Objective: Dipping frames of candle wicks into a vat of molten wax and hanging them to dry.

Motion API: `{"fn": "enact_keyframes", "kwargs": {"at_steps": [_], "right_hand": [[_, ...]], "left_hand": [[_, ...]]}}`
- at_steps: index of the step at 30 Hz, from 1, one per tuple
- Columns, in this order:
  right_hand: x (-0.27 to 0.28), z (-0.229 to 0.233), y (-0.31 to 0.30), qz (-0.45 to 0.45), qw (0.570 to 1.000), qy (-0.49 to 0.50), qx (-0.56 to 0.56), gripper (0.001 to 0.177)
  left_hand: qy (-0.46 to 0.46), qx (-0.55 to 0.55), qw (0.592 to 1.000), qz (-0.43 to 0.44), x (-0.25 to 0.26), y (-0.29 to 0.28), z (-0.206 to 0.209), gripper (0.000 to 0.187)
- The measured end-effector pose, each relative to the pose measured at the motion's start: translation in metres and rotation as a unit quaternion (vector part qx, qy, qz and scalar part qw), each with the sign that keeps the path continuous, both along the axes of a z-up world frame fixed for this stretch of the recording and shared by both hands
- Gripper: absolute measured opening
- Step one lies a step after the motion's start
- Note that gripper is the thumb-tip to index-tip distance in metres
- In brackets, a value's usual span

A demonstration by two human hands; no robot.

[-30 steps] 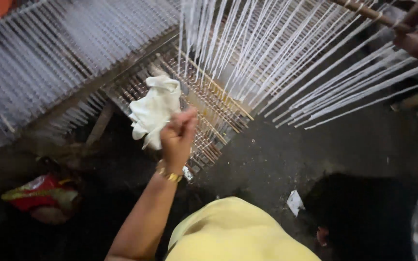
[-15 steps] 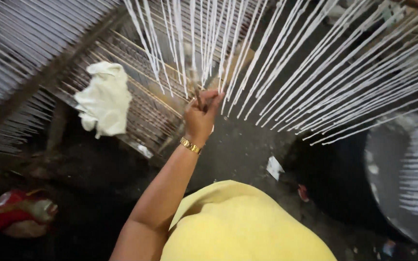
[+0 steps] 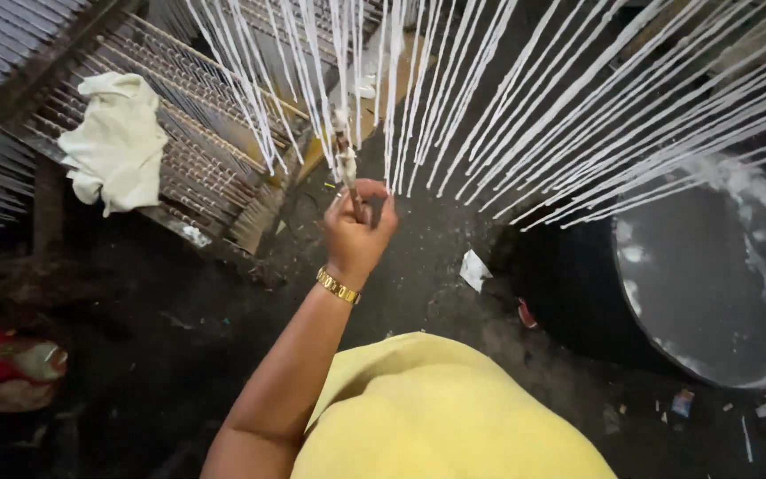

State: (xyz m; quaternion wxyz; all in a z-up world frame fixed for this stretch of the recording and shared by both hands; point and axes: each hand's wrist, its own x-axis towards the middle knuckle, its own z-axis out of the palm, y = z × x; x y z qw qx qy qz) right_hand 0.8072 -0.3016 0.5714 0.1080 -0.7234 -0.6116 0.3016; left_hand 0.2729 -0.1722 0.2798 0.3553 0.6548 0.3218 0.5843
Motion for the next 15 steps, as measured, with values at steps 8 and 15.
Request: {"fn": "enact_keyframes", "kwargs": {"at_steps": [8, 15], "right_hand": [[-0.026, -0.031, -0.082, -0.042, 0.999, 0.005, 0.032, 0.060], [-0.042, -0.044, -0.139, -0.093, 0.995, 0.000, 0.043, 0.059]], "left_hand": [[0.012, 0.074, 0.995, -0.071, 0.008, -0.005, 0.037, 0.020], [0.015, 0.059, 0.988, -0.141, 0.015, 0.007, 0.063, 0.020]]}}
